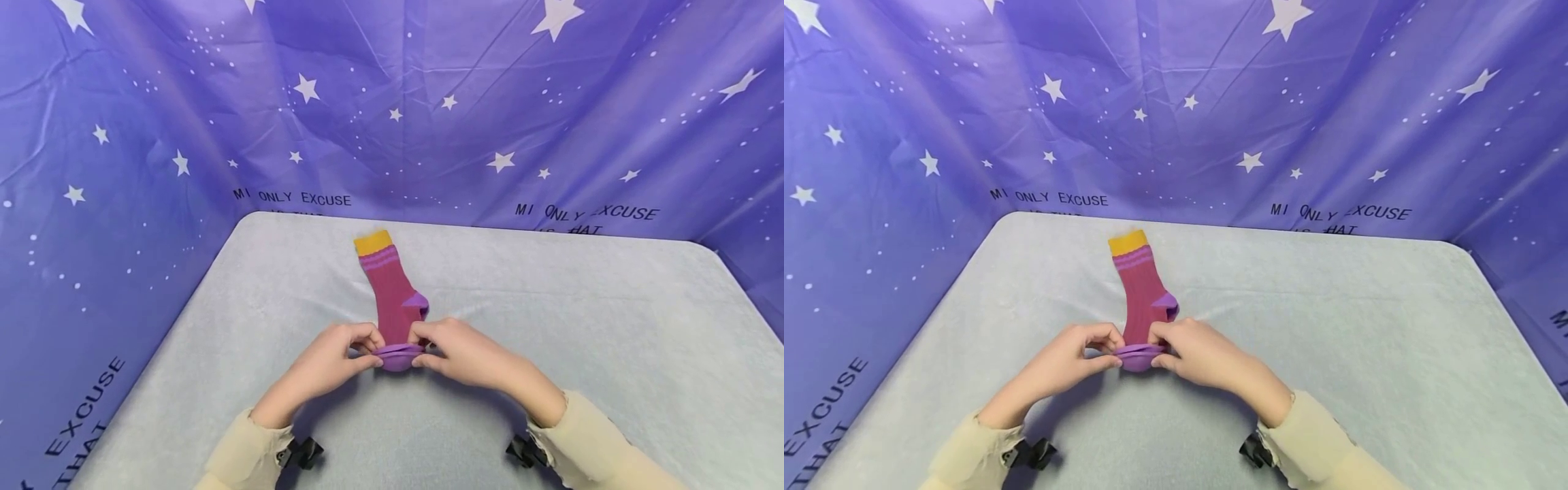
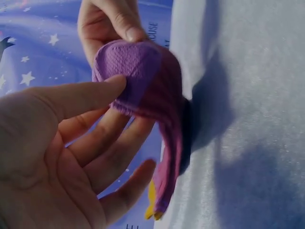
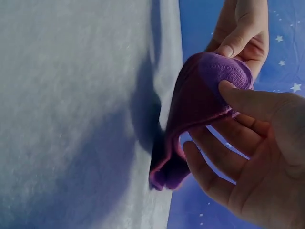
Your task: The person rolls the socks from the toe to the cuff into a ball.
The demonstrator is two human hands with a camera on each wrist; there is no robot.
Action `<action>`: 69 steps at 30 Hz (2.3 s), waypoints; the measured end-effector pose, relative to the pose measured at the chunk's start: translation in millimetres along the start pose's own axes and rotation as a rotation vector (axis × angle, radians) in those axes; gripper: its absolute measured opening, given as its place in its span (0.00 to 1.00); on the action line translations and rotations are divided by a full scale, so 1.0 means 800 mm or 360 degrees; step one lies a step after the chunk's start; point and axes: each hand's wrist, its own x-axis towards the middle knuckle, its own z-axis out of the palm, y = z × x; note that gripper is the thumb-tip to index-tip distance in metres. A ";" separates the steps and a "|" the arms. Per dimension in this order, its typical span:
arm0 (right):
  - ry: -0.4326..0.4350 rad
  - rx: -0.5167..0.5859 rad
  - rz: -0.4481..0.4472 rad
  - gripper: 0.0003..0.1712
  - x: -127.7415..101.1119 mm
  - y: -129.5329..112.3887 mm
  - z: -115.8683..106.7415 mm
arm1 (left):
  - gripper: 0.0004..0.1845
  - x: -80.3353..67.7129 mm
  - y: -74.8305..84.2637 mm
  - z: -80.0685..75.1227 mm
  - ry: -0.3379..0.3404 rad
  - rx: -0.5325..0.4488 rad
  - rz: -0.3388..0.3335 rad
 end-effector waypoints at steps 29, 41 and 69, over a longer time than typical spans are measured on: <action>0.0262 0.0118 0.0630 0.14 0.035 0.034 0.030 | 0.12 0.051 -0.018 0.024 0.0279 0.0539 -0.0222; 0.0401 -0.0547 0.0220 0.12 0.024 0.015 0.040 | 0.10 0.033 -0.020 0.026 0.0151 0.0942 0.0418; 0.0226 -0.0490 -0.0081 0.13 0.011 0.030 0.041 | 0.16 0.033 -0.023 0.017 -0.0087 0.1067 0.0268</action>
